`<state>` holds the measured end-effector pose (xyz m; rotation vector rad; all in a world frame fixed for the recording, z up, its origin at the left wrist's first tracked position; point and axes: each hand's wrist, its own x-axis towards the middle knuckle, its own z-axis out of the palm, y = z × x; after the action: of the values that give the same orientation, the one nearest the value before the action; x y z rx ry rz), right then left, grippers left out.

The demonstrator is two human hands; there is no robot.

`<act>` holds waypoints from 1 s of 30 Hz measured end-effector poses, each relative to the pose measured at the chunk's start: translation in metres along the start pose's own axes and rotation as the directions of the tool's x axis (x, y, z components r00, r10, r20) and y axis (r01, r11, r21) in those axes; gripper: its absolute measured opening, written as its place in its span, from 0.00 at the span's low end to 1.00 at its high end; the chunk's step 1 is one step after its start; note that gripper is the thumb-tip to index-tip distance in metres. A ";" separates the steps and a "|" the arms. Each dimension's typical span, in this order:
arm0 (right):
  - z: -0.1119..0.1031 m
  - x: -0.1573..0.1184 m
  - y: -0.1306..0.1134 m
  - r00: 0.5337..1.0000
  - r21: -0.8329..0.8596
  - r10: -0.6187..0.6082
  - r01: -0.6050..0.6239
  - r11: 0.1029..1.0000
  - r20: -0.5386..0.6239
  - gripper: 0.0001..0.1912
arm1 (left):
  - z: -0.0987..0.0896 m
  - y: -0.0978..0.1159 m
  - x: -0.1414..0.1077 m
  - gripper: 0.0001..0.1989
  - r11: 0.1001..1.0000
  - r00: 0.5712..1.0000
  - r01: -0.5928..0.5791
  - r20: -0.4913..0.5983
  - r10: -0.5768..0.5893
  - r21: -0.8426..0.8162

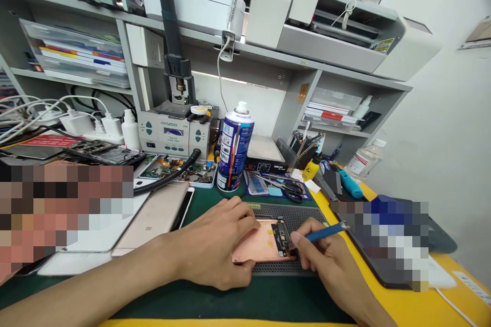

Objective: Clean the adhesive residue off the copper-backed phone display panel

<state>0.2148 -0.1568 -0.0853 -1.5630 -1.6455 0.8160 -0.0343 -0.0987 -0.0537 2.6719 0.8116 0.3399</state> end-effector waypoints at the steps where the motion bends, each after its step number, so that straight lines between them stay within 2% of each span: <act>1: 0.000 0.000 0.000 1.000 0.007 0.009 -0.009 1.000 0.005 0.22 | 0.000 0.000 0.000 0.21 1.000 1.000 0.001 -0.001 -0.001 0.002; 4: 0.000 0.001 0.001 0.999 -0.028 -0.014 0.012 1.000 -0.052 0.22 | 0.000 -0.001 0.000 0.20 1.000 1.000 0.001 -0.009 -0.001 0.004; 8: -0.001 0.000 0.003 1.000 0.023 0.012 -0.012 1.000 0.008 0.22 | 0.001 -0.001 -0.001 0.21 1.000 1.000 -0.005 -0.016 0.005 -0.002; 12: 0.000 0.000 0.000 0.999 0.000 -0.020 0.020 1.000 -0.043 0.21 | 0.000 0.000 -0.001 0.19 1.000 1.000 -0.004 -0.020 0.004 0.001; 15: 0.000 -0.001 -0.002 1.000 0.019 0.001 -0.001 1.000 -0.005 0.21 | -0.001 0.000 0.000 0.21 1.000 1.000 -0.010 -0.018 0.010 0.006; 18: -0.001 0.000 -0.002 0.999 -0.006 -0.006 0.005 1.000 -0.041 0.21 | -0.002 0.001 0.000 0.21 1.000 1.000 -0.012 -0.015 0.012 0.007; 22: -0.001 0.000 0.001 1.000 0.007 0.000 0.000 1.000 -0.005 0.21 | -0.002 0.000 0.000 0.22 1.000 1.000 -0.004 -0.006 0.004 -0.002; 25: 0.000 0.000 0.000 0.999 -0.023 -0.012 0.011 1.000 -0.042 0.21 | -0.003 0.000 -0.001 0.23 1.000 1.000 -0.003 -0.005 0.003 -0.002; 30: -0.001 0.000 -0.004 1.000 0.023 0.007 -0.007 1.000 -0.006 0.21 | -0.002 0.000 -0.001 0.23 1.000 1.000 -0.003 -0.006 0.003 -0.003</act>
<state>0.2134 -0.1575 -0.0814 -1.5546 -1.6213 0.8302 -0.0359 -0.0990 -0.0518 2.6706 0.8079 0.3505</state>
